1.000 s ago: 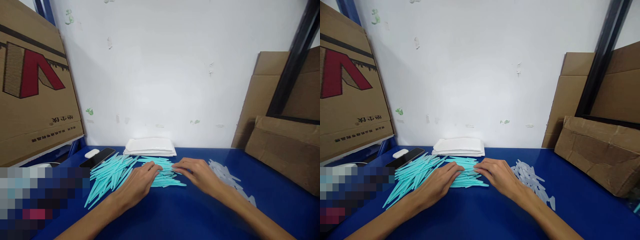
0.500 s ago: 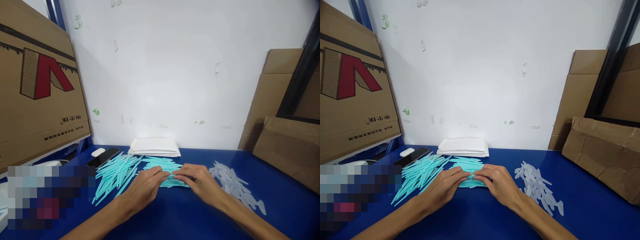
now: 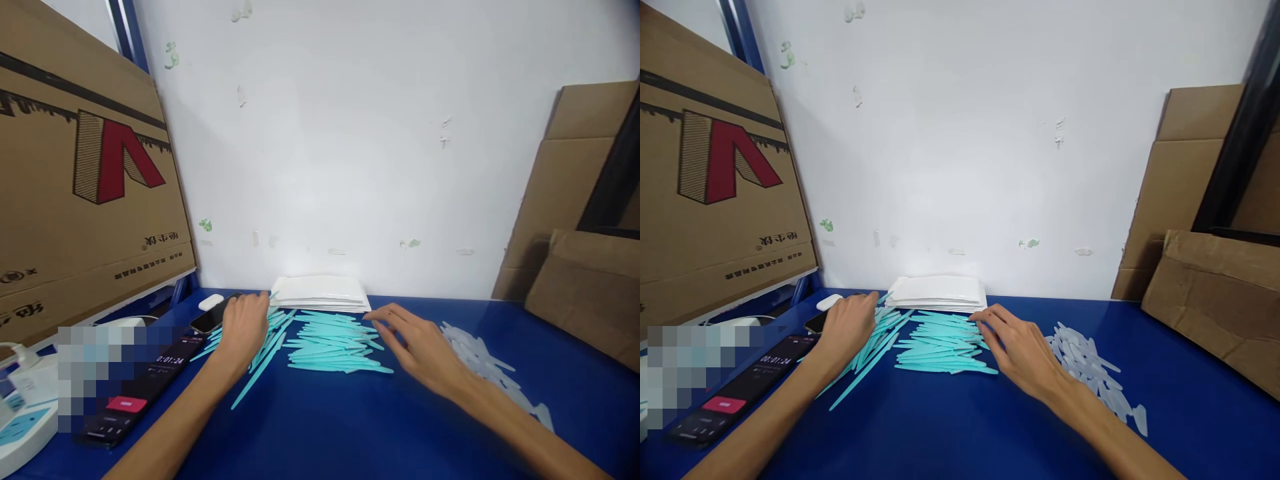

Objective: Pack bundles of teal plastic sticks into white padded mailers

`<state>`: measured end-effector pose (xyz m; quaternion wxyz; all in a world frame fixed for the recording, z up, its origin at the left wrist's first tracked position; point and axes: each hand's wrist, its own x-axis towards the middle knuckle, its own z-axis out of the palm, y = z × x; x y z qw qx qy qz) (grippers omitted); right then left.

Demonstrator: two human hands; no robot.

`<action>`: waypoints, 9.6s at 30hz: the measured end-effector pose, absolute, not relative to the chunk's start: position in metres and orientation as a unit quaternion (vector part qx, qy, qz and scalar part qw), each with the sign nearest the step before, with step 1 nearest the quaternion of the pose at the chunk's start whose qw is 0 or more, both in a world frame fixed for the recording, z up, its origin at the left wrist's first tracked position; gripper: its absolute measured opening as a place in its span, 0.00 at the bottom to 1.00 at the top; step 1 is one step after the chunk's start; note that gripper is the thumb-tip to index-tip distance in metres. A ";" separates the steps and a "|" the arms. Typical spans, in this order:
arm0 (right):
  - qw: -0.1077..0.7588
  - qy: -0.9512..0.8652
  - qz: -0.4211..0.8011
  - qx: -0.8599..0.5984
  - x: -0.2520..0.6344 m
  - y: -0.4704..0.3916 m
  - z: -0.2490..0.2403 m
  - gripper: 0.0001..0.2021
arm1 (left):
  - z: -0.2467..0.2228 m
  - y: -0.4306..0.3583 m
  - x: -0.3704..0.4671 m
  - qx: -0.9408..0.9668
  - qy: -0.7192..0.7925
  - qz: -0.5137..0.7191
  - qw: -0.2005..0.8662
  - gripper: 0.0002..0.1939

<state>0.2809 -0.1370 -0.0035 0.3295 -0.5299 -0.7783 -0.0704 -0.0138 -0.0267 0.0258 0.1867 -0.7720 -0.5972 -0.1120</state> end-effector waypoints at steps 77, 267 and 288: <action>0.201 -0.760 -0.107 -0.609 0.304 -0.124 -0.006 0.10 | -0.016 -0.047 0.027 -0.956 -0.231 -0.179 -0.019 0.14; 0.533 -0.626 0.226 -0.523 0.274 -0.123 -0.018 0.19 | -0.019 -0.041 0.025 -0.939 -0.264 -0.212 -0.056 0.19; 0.536 -0.642 0.219 -0.502 0.261 -0.134 -0.016 0.10 | -0.021 -0.051 0.026 -0.948 -0.218 -0.231 -0.003 0.14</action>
